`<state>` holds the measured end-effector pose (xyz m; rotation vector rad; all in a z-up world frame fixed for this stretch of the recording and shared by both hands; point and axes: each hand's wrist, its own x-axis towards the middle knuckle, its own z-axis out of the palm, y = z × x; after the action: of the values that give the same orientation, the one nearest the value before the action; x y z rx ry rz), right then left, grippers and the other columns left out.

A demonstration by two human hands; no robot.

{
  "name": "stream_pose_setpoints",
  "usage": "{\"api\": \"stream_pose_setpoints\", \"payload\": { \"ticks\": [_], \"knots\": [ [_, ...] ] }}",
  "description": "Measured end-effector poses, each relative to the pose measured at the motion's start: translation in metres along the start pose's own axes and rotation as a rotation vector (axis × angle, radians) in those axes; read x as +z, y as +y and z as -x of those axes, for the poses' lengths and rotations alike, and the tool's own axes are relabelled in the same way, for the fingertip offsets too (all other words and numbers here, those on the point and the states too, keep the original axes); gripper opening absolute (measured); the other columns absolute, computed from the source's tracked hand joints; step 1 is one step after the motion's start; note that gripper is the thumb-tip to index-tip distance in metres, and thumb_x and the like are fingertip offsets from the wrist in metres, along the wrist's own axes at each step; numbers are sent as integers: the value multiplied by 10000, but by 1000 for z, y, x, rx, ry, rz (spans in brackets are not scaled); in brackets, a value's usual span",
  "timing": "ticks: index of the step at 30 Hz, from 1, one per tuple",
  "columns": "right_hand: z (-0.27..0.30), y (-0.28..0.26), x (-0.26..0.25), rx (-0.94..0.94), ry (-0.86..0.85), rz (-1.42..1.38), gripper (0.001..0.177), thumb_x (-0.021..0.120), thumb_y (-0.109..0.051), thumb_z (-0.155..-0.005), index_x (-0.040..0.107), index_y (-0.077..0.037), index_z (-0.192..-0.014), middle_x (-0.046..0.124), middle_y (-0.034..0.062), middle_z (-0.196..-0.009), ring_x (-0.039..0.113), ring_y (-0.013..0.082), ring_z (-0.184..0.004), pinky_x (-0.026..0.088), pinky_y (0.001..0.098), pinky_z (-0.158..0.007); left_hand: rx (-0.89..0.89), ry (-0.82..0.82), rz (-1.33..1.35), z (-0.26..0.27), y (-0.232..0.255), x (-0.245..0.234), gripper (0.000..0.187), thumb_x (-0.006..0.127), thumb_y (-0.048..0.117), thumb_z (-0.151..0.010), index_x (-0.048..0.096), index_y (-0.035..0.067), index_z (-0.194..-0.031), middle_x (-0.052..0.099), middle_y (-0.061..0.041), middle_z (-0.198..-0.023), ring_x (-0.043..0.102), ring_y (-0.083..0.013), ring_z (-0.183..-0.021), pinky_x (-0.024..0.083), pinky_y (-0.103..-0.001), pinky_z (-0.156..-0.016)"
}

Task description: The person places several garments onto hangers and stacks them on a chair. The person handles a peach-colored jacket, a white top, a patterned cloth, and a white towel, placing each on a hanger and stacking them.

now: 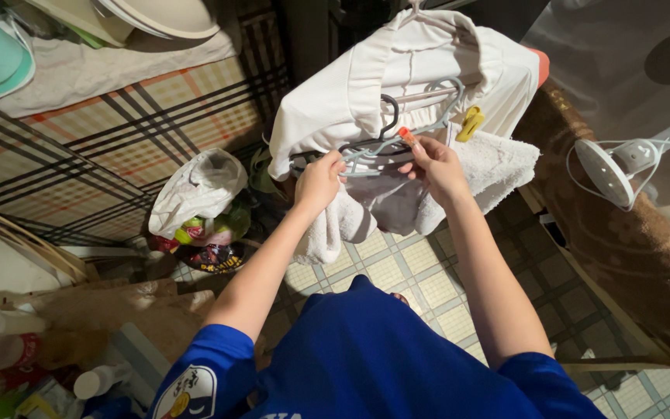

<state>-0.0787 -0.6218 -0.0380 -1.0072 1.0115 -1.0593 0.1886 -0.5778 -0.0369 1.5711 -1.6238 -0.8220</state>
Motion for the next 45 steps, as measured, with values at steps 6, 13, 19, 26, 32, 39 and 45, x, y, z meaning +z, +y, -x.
{"api": "stream_pose_setpoints", "payload": {
  "ticks": [6,13,19,26,32,39,45],
  "knots": [
    [1,-5,-2,-47,13,-17,418,536,-142,-1070,517,56,-1438,668,76,-1158,671,120,-745,477,234,-570,30,38,129,-9,-7,14,141,545,189,-1020,646,92,-1015,777,-74,-883,792,-205,-795,566,-358,-652],
    [0,-23,-2,2,11,19,408,570,-158,-1054,552,55,-1401,689,76,-1091,690,124,-728,493,242,-560,7,105,319,-18,-13,32,132,544,150,-1015,642,64,-1034,752,-95,-847,794,-211,-730,571,-335,-614],
    [-3,-47,0,45,36,276,385,651,-202,-1002,631,19,-1317,712,37,-905,673,107,-611,500,249,-535,56,143,324,-26,-24,32,136,526,131,-1023,632,45,-1024,734,-89,-831,784,-203,-712,566,-327,-594],
    [-10,-33,-18,56,104,112,275,726,-157,-971,708,14,-1185,718,45,-920,662,99,-703,482,236,-580,-19,111,357,-28,-42,51,193,523,142,-1048,626,29,-930,714,-79,-778,780,-188,-691,558,-322,-583],
    [-3,-14,-28,26,115,-92,190,727,-109,-932,715,33,-1058,726,59,-884,698,143,-747,582,262,-706,-119,98,482,-21,-62,65,180,527,144,-1029,623,34,-923,687,-57,-813,753,-187,-660,556,-315,-560],
    [26,1,-16,-147,89,36,188,729,-88,-969,706,75,-1060,708,65,-869,681,137,-759,567,261,-740,-183,28,580,-6,-89,78,215,508,156,-1056,604,33,-909,644,-47,-773,750,-183,-676,531,-298,-546],
    [19,8,-8,-52,155,-190,249,708,-109,-971,681,76,-1135,726,46,-938,687,107,-802,572,252,-781,-154,25,617,-7,-99,82,208,510,143,-1061,592,21,-913,644,-55,-795,765,-204,-707,520,-297,-543]
  ]
}}
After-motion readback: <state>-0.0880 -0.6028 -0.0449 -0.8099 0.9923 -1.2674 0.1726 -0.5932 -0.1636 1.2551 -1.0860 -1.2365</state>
